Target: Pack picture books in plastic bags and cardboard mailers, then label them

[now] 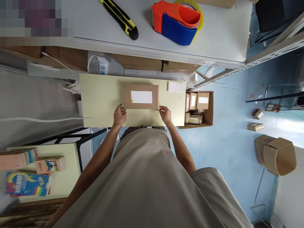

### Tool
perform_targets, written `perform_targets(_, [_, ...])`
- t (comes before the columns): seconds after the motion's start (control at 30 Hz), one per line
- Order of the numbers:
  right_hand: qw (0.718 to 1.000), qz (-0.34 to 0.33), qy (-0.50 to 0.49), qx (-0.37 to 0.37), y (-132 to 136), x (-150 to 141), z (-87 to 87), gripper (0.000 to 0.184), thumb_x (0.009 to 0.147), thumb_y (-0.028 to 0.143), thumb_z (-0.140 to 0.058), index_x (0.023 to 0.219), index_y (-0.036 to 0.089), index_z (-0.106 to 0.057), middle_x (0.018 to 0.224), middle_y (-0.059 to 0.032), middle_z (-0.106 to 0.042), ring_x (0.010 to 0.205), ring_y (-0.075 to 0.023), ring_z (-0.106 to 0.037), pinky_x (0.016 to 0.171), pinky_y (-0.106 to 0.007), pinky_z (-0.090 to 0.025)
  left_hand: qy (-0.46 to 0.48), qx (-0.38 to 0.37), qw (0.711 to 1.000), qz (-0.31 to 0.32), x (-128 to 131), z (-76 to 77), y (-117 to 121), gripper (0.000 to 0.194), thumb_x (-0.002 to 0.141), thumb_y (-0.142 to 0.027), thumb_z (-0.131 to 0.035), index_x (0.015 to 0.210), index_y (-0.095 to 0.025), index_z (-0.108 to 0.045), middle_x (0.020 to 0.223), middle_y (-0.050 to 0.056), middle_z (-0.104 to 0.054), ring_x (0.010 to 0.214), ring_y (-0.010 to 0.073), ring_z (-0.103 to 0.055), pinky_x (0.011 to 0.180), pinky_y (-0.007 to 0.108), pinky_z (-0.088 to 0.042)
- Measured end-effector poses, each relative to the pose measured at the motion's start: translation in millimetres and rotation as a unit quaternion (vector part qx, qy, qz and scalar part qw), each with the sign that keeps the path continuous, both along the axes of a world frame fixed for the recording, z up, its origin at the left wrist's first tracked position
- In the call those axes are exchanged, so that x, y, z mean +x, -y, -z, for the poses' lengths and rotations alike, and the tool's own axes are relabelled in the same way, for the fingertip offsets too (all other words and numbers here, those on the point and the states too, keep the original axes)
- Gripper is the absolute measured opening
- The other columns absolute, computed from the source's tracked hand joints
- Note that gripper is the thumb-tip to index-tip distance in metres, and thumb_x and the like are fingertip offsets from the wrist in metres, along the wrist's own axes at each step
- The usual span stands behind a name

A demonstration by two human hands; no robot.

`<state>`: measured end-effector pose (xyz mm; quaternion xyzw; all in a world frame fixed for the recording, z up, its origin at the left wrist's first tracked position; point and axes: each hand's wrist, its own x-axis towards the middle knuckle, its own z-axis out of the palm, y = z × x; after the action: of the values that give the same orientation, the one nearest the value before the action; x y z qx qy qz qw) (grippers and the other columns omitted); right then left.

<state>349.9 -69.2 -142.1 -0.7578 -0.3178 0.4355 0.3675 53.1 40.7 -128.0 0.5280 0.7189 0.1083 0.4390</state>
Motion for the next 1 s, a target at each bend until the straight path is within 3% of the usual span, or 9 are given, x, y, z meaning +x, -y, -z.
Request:
perform_targets(0.07, [1.000,0.026,0.007,0.008,6.5,14.7,6.7,0.030,0.102,0.048,-0.074,0.114,0.021,-0.081,0.134,-0.0174,-0.085,0.119,-0.0301,-0.084,0.105,-0.047,-0.072,-0.030,0.086,0.996,0.013,8.5,-6.8,7.6,0.077,0.091,-0.006,-0.057,0.168,-0.002,-0.054,0.175,0.029,-0.057,0.163,0.0377,-0.058,0.140,0.054,-0.042])
perform_targets(0.13, [0.997,0.070,0.032,0.011,9.3,36.3,12.3,0.033,0.103,0.048,-0.072,0.117,0.019,-0.081,0.133,-0.0197,-0.085,0.120,-0.0309,-0.083,0.107,-0.048,-0.071,-0.026,0.169,0.984,0.058,26.5,-17.0,13.5,0.077,0.097,-0.010,-0.056,0.173,-0.006,-0.047,0.181,0.026,-0.050,0.173,0.0368,-0.045,0.147,0.056,-0.032])
perform_targets(0.23, [0.988,0.131,0.083,0.009,7.5,76.7,20.7,0.035,0.105,0.046,-0.069,0.120,0.016,-0.081,0.129,-0.0224,-0.086,0.118,-0.0310,-0.083,0.108,-0.049,-0.070,0.033,0.219,0.965,0.141,72.4,-30.5,16.5,0.072,0.108,-0.024,-0.054,0.178,-0.017,-0.041,0.173,0.020,-0.062,0.170,0.0337,-0.048,0.146,0.056,-0.034])
perform_targets(0.33, [0.980,0.160,0.119,-0.005,-0.4,116.0,30.4,0.037,0.107,0.045,-0.068,0.122,0.014,-0.082,0.125,-0.0227,-0.086,0.113,-0.0303,-0.083,0.108,-0.049,-0.069,0.079,0.214,0.951,0.208,133.3,-30.6,13.1,0.063,0.114,-0.036,-0.053,0.175,-0.023,-0.047,0.170,0.018,-0.065,0.167,0.0341,-0.052,0.144,0.055,-0.039])
perform_targets(0.4, [0.977,0.169,0.129,-0.016,-9.7,136.5,38.2,0.038,0.107,0.044,-0.068,0.123,0.012,-0.081,0.121,-0.0218,-0.086,0.110,-0.0299,-0.083,0.108,-0.049,-0.068,0.101,0.193,0.944,0.246,175.8,-20.4,8.7,0.061,0.114,-0.040,-0.053,0.173,-0.023,-0.049,0.173,0.019,-0.061,0.167,0.0356,-0.053,0.143,0.056,-0.040])
perform_targets(0.5, [0.975,0.179,0.134,-0.017,-29.8,156.3,52.6,0.037,0.109,0.042,-0.068,0.125,0.011,-0.080,0.118,-0.0212,-0.086,0.109,-0.0293,-0.082,0.106,-0.047,-0.067,0.110,0.142,0.947,0.265,234.3,7.2,-1.4,0.063,0.112,-0.036,-0.058,0.172,-0.019,-0.048,0.176,0.022,-0.056,0.166,0.0382,-0.053,0.141,0.056,-0.043])
perform_targets(0.67, [0.971,0.188,0.145,-0.031,-66.5,169.2,77.9,0.032,0.110,0.035,-0.068,0.128,0.011,-0.080,0.128,-0.0233,-0.081,0.113,-0.0294,-0.080,0.103,-0.045,-0.066,0.040,0.048,0.975,0.214,300.5,57.2,-32.1,0.056,0.104,-0.015,-0.066,0.160,-0.014,-0.059,0.161,0.026,-0.064,0.156,0.0402,-0.061,0.137,0.056,-0.047])
perform_targets(0.77, [0.973,0.163,0.154,-0.053,-79.9,173.6,89.3,0.032,0.112,0.030,-0.065,0.131,0.009,-0.079,0.132,-0.0249,-0.078,0.109,-0.0279,-0.079,0.100,-0.042,-0.064,-0.017,-0.002,0.980,0.199,316.2,76.0,-49.9,0.045,0.104,-0.009,-0.065,0.148,-0.013,-0.066,0.154,0.027,-0.065,0.151,0.0392,-0.064,0.134,0.053,-0.050])
perform_targets(1.0, [0.971,0.124,0.194,-0.058,-85.1,175.9,100.3,0.035,0.116,0.039,-0.058,0.125,0.016,-0.082,0.130,-0.0216,-0.077,0.105,-0.0276,-0.076,0.099,-0.042,-0.063,0.006,0.021,0.981,0.193,315.0,95.2,-56.0,0.027,0.101,-0.006,-0.066,0.124,-0.019,-0.071,0.134,0.020,-0.068,0.137,0.0345,-0.066,0.127,0.048,-0.054])
